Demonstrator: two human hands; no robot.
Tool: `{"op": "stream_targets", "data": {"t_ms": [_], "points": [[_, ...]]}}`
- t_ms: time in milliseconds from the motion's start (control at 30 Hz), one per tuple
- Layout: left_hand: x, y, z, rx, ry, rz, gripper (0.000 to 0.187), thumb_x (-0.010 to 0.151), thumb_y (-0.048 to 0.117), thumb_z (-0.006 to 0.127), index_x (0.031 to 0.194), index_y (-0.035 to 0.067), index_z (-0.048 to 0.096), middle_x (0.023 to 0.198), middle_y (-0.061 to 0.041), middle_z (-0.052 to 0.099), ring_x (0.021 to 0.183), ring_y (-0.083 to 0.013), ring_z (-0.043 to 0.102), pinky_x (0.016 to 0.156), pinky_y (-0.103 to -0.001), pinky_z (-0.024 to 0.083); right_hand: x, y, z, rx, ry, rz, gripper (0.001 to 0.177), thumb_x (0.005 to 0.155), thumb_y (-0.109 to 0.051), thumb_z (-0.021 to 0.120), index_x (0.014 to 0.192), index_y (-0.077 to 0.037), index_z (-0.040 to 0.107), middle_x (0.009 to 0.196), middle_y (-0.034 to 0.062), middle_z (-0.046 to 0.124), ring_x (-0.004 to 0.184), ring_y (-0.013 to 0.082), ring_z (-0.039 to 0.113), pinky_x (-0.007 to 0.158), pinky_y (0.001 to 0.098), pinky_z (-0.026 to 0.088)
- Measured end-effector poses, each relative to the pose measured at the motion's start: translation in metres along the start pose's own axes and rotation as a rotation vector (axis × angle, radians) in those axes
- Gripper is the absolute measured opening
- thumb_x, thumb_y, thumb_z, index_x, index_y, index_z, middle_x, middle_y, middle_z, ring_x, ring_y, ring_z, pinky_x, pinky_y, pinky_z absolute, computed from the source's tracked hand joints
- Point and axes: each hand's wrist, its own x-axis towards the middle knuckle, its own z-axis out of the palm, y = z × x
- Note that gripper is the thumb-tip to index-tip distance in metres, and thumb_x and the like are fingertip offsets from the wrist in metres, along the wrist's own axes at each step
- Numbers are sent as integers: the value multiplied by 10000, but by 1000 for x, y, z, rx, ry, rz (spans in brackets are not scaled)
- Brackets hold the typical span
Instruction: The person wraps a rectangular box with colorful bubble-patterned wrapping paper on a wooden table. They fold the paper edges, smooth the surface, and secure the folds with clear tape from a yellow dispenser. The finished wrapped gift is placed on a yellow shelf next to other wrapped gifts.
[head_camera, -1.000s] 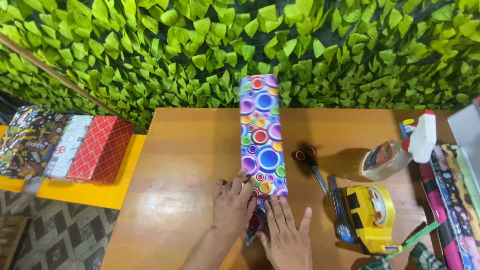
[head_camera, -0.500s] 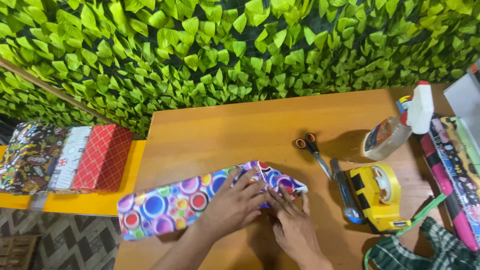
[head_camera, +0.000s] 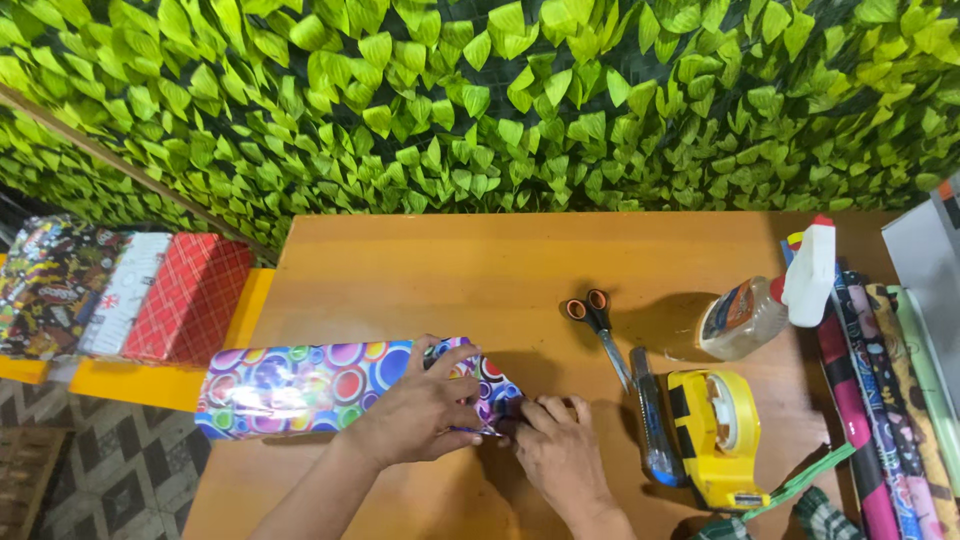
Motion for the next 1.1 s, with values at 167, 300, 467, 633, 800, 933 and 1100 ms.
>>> {"op": "stream_targets", "data": {"t_ms": [167, 300, 467, 633, 800, 933, 1100], "points": [[3, 3, 6, 61, -28, -24, 244, 792, 412, 770, 763, 170, 791, 1010, -21, 687, 1354, -362, 438, 1059, -733, 228, 6, 14, -18, 41, -110, 63, 179, 697, -200, 784, 843, -102, 816, 1332, 84, 622, 1290, 302, 498, 1029, 553, 319], [13, 3, 8, 93, -131, -13, 320, 864, 431, 721, 750, 143, 803, 834, -31, 699, 1316, -355, 494, 1133, -786, 128, 15, 13, -30, 84, -68, -8, 219, 725, -282, 788, 878, -134, 840, 1445, 120, 540, 1403, 372, 388, 1072, 631, 243], [14, -8, 12, 172, -218, 120, 423, 804, 505, 723, 769, 88, 787, 785, -74, 701, 1152, -328, 587, 1225, -587, 210, 12, 2, -14, 31, -55, 1, 330, 679, -327, 796, 940, -127, 829, 1411, 119, 560, 1397, 348, 410, 1102, 638, 239], [17, -14, 15, 142, -257, 130, 375, 853, 427, 713, 741, 72, 764, 769, -69, 702, 1053, -305, 596, 1210, -552, 239, 0, 10, -21, -3, 52, 40, 260, 705, -281, 795, 954, -216, 836, 1395, 62, 621, 1342, 325, 462, 1065, 579, 278], [13, -19, 20, 73, -200, 166, 336, 871, 392, 697, 744, 86, 753, 763, -56, 699, 1013, -303, 596, 1208, -569, 238, -2, 0, -13, -3, 24, 67, 406, 644, -383, 825, 951, -117, 803, 1380, 83, 606, 1339, 319, 465, 1087, 586, 271], [11, -20, 21, 42, -175, 185, 379, 903, 407, 684, 714, 84, 747, 776, -51, 700, 1017, -305, 602, 1202, -579, 245, 3, -1, 2, -88, -37, 43, 193, 668, -217, 808, 858, -247, 823, 1400, -16, 630, 1394, 267, 482, 1129, 575, 280], [11, -20, 20, 28, -158, 206, 352, 906, 393, 676, 699, 125, 769, 756, -53, 693, 1002, -318, 603, 1209, -591, 241, -6, 17, -25, -67, 72, 83, 290, 654, -286, 812, 935, -226, 845, 1417, 63, 590, 1368, 327, 439, 1057, 588, 280]]}}
